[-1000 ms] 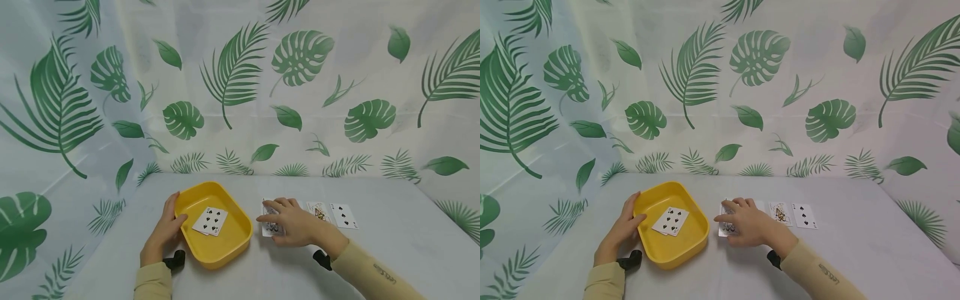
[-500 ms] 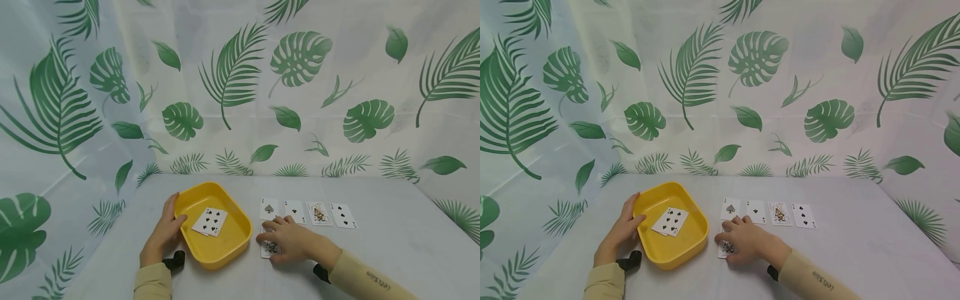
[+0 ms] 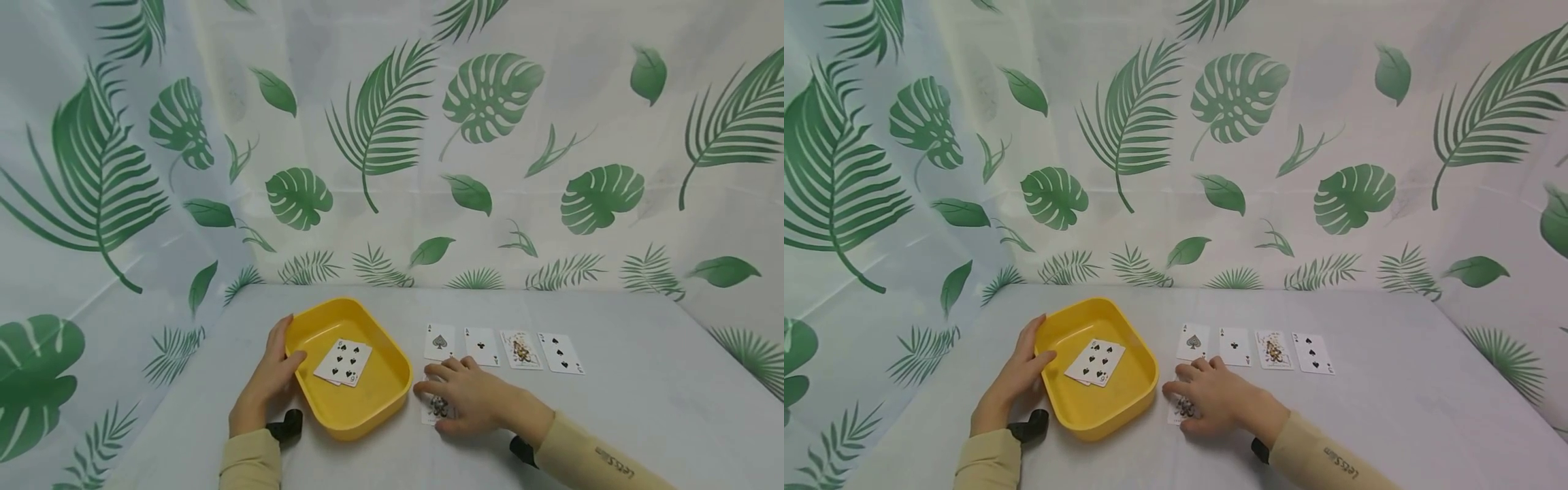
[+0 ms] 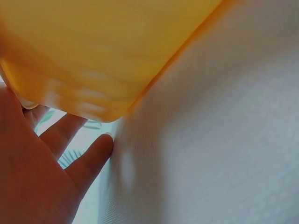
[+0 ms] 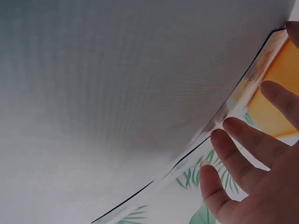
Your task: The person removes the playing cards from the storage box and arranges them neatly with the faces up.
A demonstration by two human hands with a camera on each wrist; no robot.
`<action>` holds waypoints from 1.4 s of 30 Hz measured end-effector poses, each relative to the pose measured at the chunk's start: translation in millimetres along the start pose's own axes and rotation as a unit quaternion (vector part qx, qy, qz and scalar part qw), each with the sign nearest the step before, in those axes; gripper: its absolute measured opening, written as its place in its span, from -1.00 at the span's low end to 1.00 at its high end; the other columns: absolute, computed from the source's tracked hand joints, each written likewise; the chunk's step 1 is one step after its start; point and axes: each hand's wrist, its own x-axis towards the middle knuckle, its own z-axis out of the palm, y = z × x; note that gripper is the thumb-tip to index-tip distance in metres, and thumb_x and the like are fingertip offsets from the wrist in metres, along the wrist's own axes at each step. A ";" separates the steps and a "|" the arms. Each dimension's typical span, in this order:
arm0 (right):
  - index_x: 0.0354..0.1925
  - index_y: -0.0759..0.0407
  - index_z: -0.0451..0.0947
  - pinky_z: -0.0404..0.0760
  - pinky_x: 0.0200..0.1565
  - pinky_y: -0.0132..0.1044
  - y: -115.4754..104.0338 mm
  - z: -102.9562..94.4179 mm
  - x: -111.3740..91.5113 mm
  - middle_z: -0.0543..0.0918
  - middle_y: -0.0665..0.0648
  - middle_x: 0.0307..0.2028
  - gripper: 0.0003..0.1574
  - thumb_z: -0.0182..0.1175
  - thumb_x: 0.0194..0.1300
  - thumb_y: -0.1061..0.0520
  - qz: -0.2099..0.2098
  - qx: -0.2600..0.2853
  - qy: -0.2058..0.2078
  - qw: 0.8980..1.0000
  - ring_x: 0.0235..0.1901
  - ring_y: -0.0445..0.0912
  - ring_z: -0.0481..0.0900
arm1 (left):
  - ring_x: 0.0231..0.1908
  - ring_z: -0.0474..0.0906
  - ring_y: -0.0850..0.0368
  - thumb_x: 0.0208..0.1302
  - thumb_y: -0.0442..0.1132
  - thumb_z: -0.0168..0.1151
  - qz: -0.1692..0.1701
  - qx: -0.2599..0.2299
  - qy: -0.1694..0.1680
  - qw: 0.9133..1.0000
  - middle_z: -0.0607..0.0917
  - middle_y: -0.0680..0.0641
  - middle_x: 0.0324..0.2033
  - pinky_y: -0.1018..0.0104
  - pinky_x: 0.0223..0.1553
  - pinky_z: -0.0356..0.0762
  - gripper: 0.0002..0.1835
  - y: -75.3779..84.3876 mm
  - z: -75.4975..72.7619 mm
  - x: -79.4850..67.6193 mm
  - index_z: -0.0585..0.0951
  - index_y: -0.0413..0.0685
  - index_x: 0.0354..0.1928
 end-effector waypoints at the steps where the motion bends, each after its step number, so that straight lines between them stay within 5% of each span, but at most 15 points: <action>1: 0.37 -0.11 0.44 0.33 0.23 0.27 -0.1 -1.2 -0.3 0.41 0.20 0.37 -0.26 0.27 0.28 -0.23 0.002 0.003 0.003 1.000 0.31 0.18 0.35 | 0.50 -0.05 -0.20 0.29 -0.28 0.07 -0.002 0.001 0.002 1.000 -0.12 -0.23 0.57 -0.17 0.44 -0.06 -0.13 0.1 0.3 0.0 -0.07 -0.12 0.59; 8: 0.39 -0.05 0.43 0.26 0.26 0.27 6.4 -14.3 -2.0 0.37 0.23 0.40 -0.24 0.29 0.28 -0.18 0.027 0.014 0.042 0.999 0.33 0.21 0.31 | 0.50 -0.07 -0.18 0.30 -0.29 0.05 -0.013 0.005 0.000 1.000 -0.13 -0.21 0.57 -0.15 0.45 -0.07 -0.12 0.1 -1.6 0.2 -0.09 -0.09 0.59; 25: 0.43 -0.01 0.37 0.26 0.20 0.29 11.9 -59.3 14.0 0.34 0.27 0.39 -0.20 0.30 0.30 -0.15 0.015 -0.052 0.160 0.986 0.33 0.23 0.28 | 0.51 -0.09 -0.18 0.31 -0.27 0.06 -0.017 0.012 -0.001 1.000 -0.15 -0.21 0.57 -0.13 0.45 -0.10 -0.12 -3.1 -4.8 -0.4 -0.10 -0.09 0.60; 42: 0.45 -0.05 0.35 0.17 0.29 0.28 -32.9 -84.2 71.9 0.31 0.23 0.43 -0.18 0.25 0.32 -0.25 0.008 -0.035 0.162 0.986 0.36 0.24 0.25 | 0.50 -0.04 -0.18 0.29 -0.31 0.06 -0.004 -0.010 0.004 1.000 -0.14 -0.21 0.57 -0.14 0.45 -0.07 -0.12 0.1 0.5 -0.7 -0.09 -0.11 0.59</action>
